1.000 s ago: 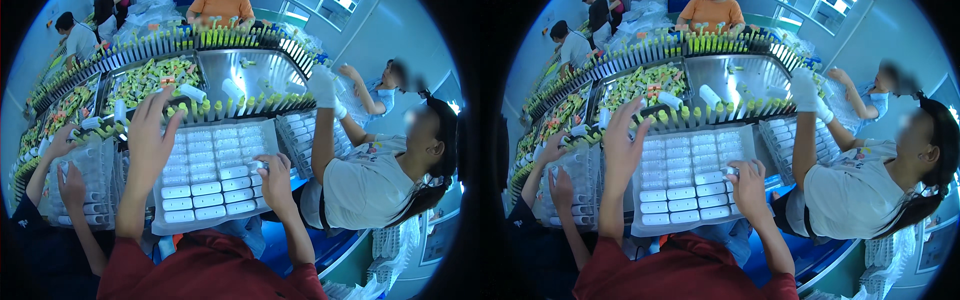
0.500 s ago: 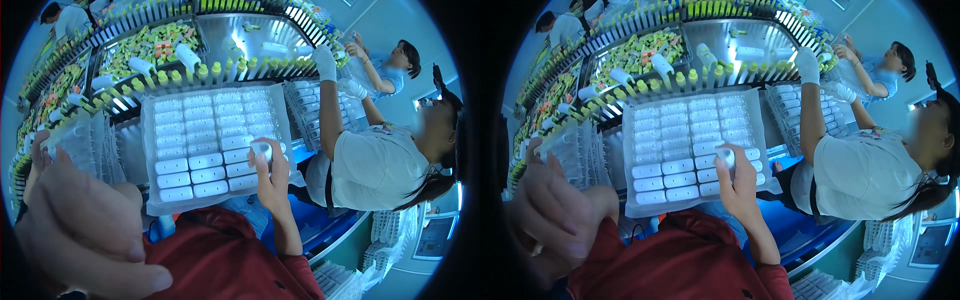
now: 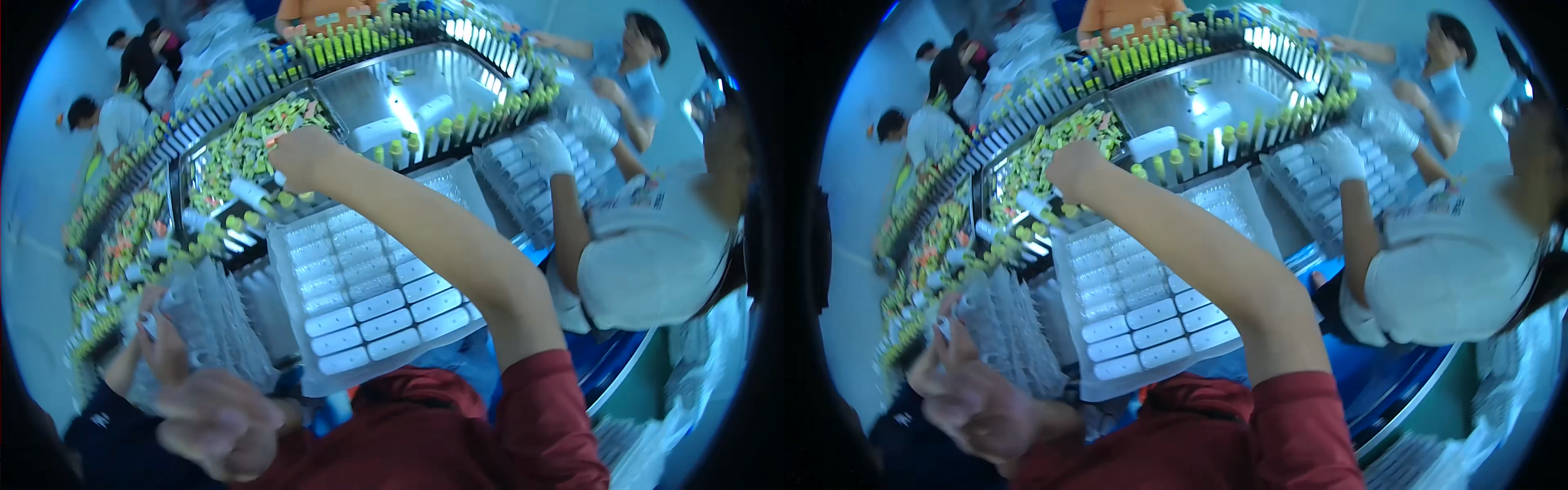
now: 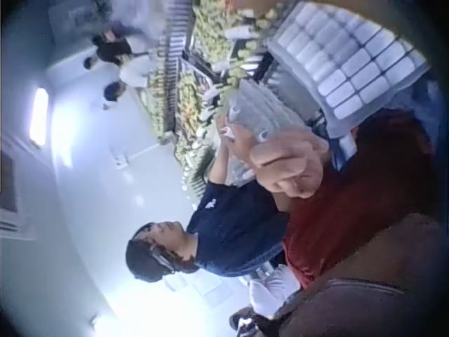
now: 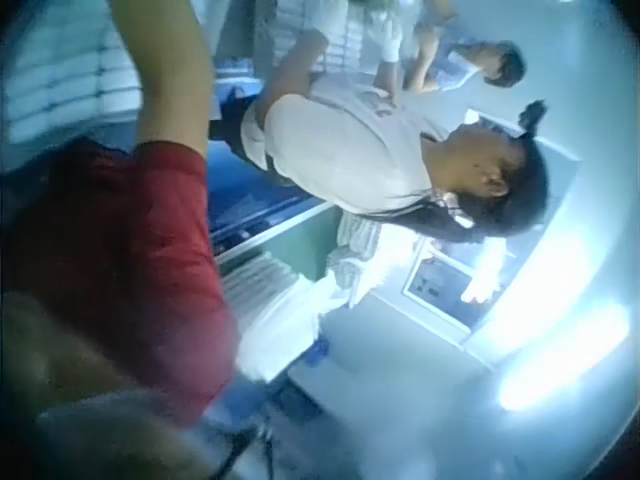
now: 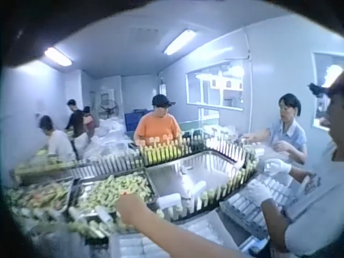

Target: The person packs electronic cases by picking them from the assembly line and placing them into the slots of a plastic tray by hand, then placing another plastic tray on top to continue filling.

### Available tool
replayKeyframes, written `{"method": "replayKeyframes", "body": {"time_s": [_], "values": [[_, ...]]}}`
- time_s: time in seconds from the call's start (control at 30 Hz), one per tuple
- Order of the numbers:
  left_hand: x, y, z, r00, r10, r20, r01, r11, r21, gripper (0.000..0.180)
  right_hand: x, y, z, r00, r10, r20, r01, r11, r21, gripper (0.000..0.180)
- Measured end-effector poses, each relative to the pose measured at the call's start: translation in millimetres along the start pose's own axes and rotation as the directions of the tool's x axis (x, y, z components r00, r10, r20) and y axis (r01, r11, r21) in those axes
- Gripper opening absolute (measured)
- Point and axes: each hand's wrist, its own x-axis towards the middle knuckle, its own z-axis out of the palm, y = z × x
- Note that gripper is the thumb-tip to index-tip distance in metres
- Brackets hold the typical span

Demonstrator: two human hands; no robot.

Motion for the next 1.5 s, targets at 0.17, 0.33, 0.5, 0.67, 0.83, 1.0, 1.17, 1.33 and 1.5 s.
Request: {"method": "replayKeyframes", "body": {"time_s": [0.17,0.33,0.5,0.67,0.83,1.0,1.17,1.33,1.5], "values": [[-85,-7,-34,0.840,-0.541,-0.049,0.539,0.821,0.185,0.031,47,-65,5,0.982,0.178,0.064,-0.182,0.981,0.068,0.034],[-116,-11,-34,0.661,-0.749,-0.026,0.744,0.651,0.150,0.031,63,-80,68,0.936,0.279,-0.214,-0.220,0.939,0.264,0.032],[-96,-34,-16,0.741,-0.651,0.163,0.392,0.617,0.682,0.017,49,-132,98,0.773,0.415,-0.480,-0.223,0.886,0.406,0.037],[-96,-60,-18,0.653,-0.648,0.392,-0.050,0.480,0.876,0.024,-71,-138,22,0.994,-0.004,-0.113,0.018,0.993,0.120,0.027],[-106,-69,-9,0.674,-0.717,0.176,0.227,0.428,0.875,0.033,-261,-131,-4,0.929,0.063,-0.365,0.145,0.844,0.516,0.023],[-94,-64,-22,0.650,-0.737,0.185,0.243,0.432,0.868,0.031,-416,-117,67,0.742,-0.053,0.668,-0.628,0.295,0.721,0.037],[-91,-64,-12,0.604,-0.758,0.247,0.182,0.433,0.883,0.036,-523,-121,237,0.040,0.895,0.444,-0.966,-0.080,0.246,0.073],[-96,-64,7,0.616,-0.749,0.242,0.083,0.368,0.926,0.032,-505,-111,380,-0.254,0.747,0.614,-0.966,-0.161,-0.204,0.117],[-90,-56,5,0.735,-0.637,0.231,0.051,0.392,0.919,0.033,-500,-53,401,-0.352,0.693,0.629,-0.933,-0.317,-0.173,0.139]]}}
